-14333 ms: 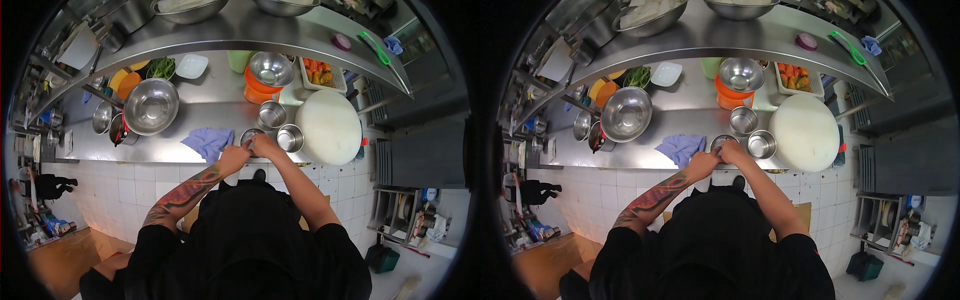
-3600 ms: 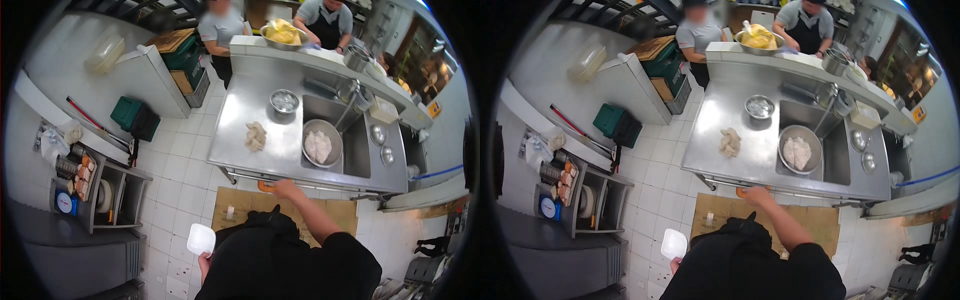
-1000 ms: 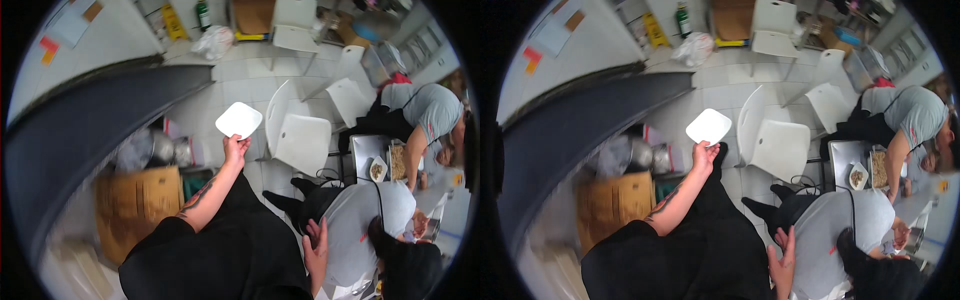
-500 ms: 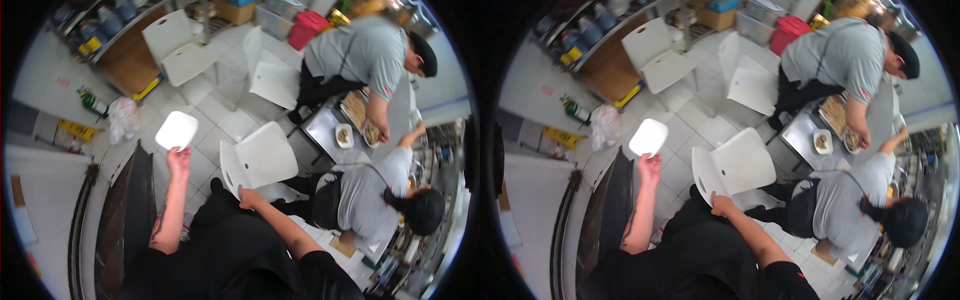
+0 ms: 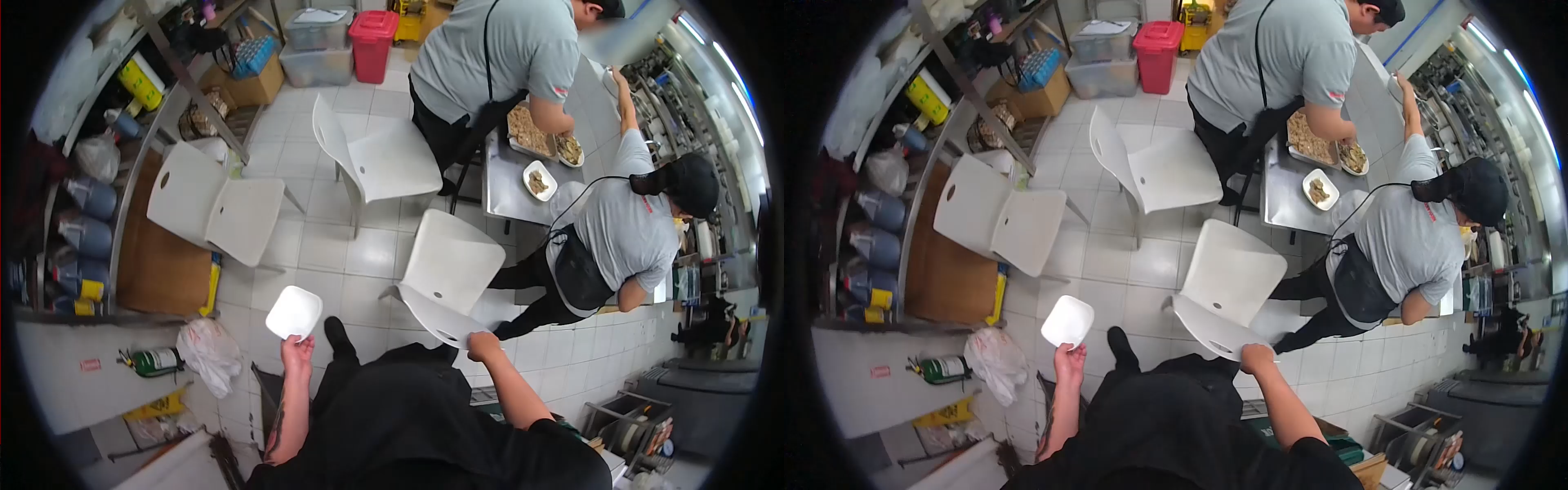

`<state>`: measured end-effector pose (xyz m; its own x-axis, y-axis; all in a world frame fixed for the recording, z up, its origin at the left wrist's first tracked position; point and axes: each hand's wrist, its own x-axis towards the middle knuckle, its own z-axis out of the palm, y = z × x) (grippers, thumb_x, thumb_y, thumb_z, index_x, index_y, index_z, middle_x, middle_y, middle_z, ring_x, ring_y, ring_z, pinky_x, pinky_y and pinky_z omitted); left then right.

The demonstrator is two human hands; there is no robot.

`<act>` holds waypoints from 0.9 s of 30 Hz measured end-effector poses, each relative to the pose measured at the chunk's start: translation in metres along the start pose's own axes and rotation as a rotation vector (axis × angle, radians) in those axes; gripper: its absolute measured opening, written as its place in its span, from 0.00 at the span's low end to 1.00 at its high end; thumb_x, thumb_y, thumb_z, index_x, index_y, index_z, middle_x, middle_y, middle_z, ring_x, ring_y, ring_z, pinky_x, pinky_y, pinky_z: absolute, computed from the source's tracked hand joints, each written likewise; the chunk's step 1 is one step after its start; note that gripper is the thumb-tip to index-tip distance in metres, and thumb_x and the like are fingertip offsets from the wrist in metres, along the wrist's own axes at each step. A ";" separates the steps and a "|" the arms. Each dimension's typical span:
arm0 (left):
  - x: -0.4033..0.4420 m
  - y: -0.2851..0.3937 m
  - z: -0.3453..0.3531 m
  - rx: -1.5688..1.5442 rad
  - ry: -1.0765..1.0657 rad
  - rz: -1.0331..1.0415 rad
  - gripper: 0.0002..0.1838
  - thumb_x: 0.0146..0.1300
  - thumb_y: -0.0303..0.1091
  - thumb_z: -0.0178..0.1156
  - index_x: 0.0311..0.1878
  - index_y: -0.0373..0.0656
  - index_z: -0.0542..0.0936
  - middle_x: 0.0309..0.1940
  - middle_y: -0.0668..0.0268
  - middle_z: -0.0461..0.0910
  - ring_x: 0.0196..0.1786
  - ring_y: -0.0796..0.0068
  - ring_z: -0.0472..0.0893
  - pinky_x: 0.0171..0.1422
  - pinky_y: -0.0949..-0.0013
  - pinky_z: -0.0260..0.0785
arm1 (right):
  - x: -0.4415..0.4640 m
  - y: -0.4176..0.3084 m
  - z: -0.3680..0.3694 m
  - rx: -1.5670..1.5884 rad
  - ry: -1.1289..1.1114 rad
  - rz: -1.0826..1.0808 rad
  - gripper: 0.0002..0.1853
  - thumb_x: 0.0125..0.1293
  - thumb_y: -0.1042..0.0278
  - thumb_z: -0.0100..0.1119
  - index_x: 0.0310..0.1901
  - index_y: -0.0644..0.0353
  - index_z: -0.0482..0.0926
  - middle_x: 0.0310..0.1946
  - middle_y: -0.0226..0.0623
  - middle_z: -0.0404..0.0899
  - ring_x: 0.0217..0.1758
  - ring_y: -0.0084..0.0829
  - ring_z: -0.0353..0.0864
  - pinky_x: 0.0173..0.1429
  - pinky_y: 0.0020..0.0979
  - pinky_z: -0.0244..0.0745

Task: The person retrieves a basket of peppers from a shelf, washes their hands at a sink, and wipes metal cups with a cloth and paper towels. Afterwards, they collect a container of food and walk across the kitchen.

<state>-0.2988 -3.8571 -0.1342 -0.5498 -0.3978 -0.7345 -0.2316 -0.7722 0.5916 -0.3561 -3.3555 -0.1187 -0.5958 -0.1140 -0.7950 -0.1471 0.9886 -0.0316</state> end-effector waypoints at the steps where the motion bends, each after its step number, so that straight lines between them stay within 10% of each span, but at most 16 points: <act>1: 0.013 0.019 0.009 0.105 -0.074 -0.059 0.24 0.57 0.28 0.55 0.59 0.42 0.67 0.47 0.56 0.77 0.42 0.61 0.82 0.45 0.64 0.78 | 0.000 -0.021 -0.005 0.107 0.120 -0.033 0.18 0.56 0.66 0.63 0.50 0.59 0.79 0.43 0.48 0.84 0.49 0.52 0.84 0.52 0.48 0.80; 17: 0.089 0.093 0.319 0.981 -0.770 0.026 0.21 0.80 0.44 0.43 0.60 0.37 0.73 0.45 0.59 0.82 0.43 0.68 0.83 0.43 0.63 0.79 | 0.013 -0.135 0.001 0.338 0.669 0.361 0.17 0.55 0.71 0.61 0.49 0.49 0.80 0.49 0.29 0.82 0.55 0.37 0.80 0.59 0.53 0.73; 27: 0.192 0.093 0.415 1.960 -1.248 0.897 0.18 0.71 0.36 0.49 0.59 0.37 0.74 0.71 0.54 0.67 0.57 0.41 0.77 0.61 0.45 0.69 | 0.009 -0.121 0.025 0.410 0.541 0.451 0.31 0.53 0.77 0.61 0.60 0.40 0.79 0.63 0.24 0.78 0.67 0.39 0.76 0.73 0.60 0.61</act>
<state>-0.7589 -3.7996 -0.0820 -0.7125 0.6550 -0.2517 0.4667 0.7102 0.5271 -0.3238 -3.4740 -0.1368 -0.8433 0.3755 -0.3845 0.4360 0.8963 -0.0808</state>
